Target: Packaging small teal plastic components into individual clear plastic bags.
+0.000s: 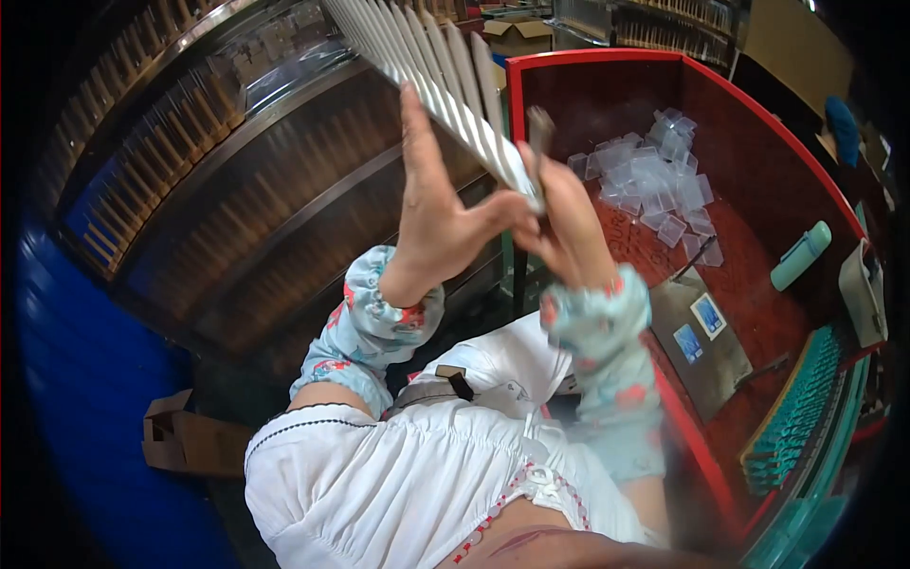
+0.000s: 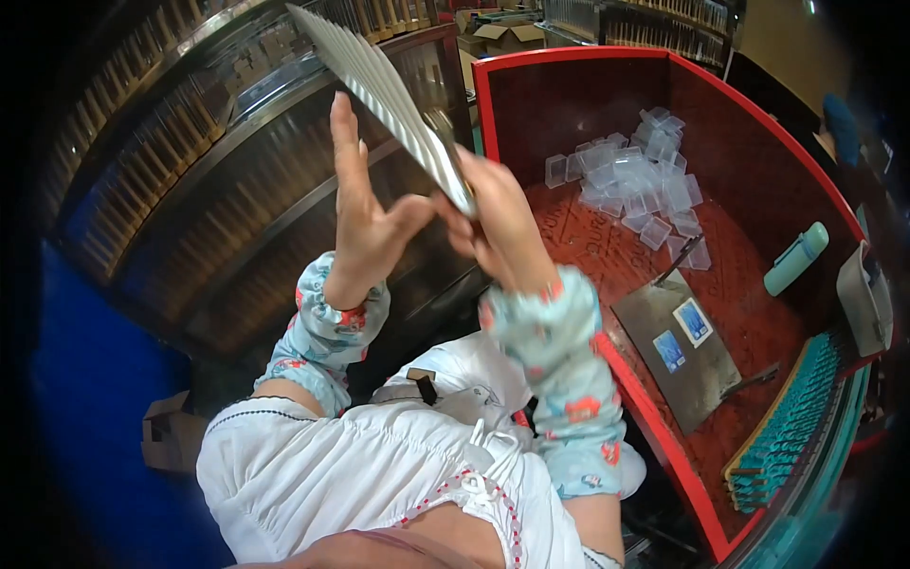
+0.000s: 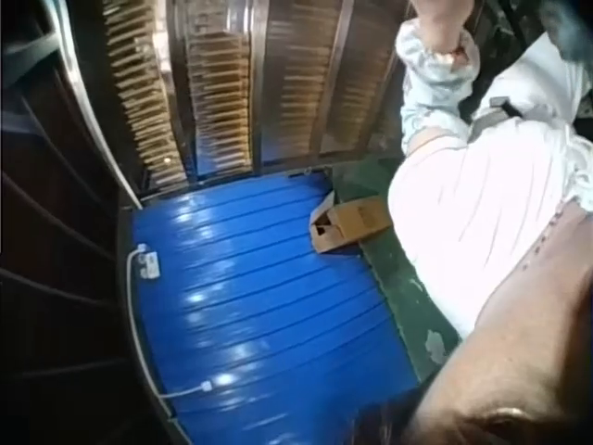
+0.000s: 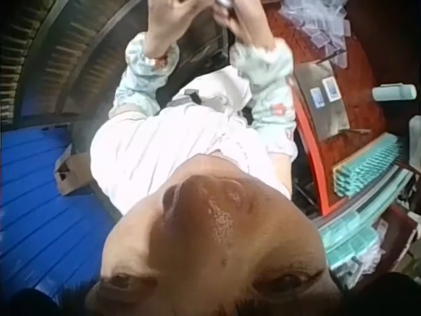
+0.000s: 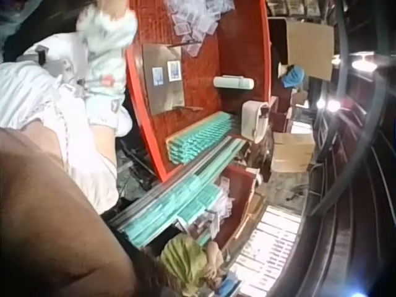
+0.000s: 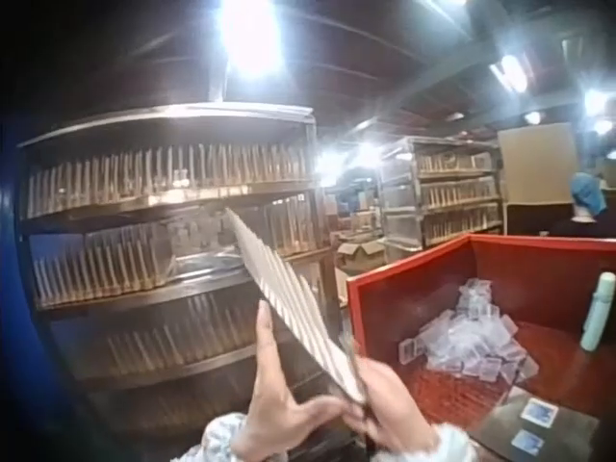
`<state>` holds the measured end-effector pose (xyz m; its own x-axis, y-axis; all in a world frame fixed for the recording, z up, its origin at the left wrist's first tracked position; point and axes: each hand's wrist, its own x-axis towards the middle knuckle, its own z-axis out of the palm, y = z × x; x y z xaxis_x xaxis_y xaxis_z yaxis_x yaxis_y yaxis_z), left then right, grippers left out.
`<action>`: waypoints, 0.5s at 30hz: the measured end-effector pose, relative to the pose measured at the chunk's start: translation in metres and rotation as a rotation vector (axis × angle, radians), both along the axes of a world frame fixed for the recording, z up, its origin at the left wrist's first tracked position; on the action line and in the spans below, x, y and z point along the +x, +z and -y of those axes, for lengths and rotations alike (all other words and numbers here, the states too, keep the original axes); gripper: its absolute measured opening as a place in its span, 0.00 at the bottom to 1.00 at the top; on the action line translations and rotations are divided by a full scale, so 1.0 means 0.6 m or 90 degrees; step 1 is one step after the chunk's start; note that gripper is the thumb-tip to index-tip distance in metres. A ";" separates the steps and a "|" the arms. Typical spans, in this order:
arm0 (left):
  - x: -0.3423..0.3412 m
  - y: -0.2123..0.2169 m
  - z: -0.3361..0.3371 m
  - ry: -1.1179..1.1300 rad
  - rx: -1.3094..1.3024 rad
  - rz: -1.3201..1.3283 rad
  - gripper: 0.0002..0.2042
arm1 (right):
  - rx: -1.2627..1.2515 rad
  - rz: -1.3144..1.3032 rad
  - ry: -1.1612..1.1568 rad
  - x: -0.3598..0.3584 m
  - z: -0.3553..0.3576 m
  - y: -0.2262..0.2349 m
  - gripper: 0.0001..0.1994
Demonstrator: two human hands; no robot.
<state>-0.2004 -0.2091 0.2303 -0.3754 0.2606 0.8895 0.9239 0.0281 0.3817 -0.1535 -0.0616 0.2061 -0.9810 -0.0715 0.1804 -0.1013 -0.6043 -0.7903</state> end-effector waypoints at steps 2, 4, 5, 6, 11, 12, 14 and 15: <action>-0.017 0.021 -0.018 0.081 -0.016 -0.041 0.57 | -0.017 -0.117 -0.044 -0.064 0.029 0.046 0.18; -0.082 0.074 -0.026 0.146 0.006 0.072 0.56 | -0.041 -0.064 -0.004 -0.082 0.041 0.082 0.20; -0.123 0.101 -0.025 0.219 0.067 -0.016 0.47 | 0.023 -0.103 0.032 -0.080 0.030 0.083 0.24; -0.155 0.127 -0.022 0.208 0.064 -0.015 0.47 | 0.070 -0.099 -0.006 -0.066 0.017 0.074 0.25; -0.440 0.211 0.015 0.500 -0.415 0.199 0.42 | 0.275 -0.003 -0.161 0.040 -0.049 -0.088 0.17; -0.506 0.209 0.027 0.497 -0.483 0.112 0.41 | 0.293 0.037 -0.201 0.070 -0.068 -0.125 0.16; -0.663 0.169 0.079 0.373 -0.604 0.064 0.38 | 0.302 0.111 -0.320 0.145 -0.098 -0.194 0.14; -0.759 0.213 0.143 0.343 -0.700 0.010 0.35 | 0.253 0.121 -0.334 0.180 -0.104 -0.221 0.14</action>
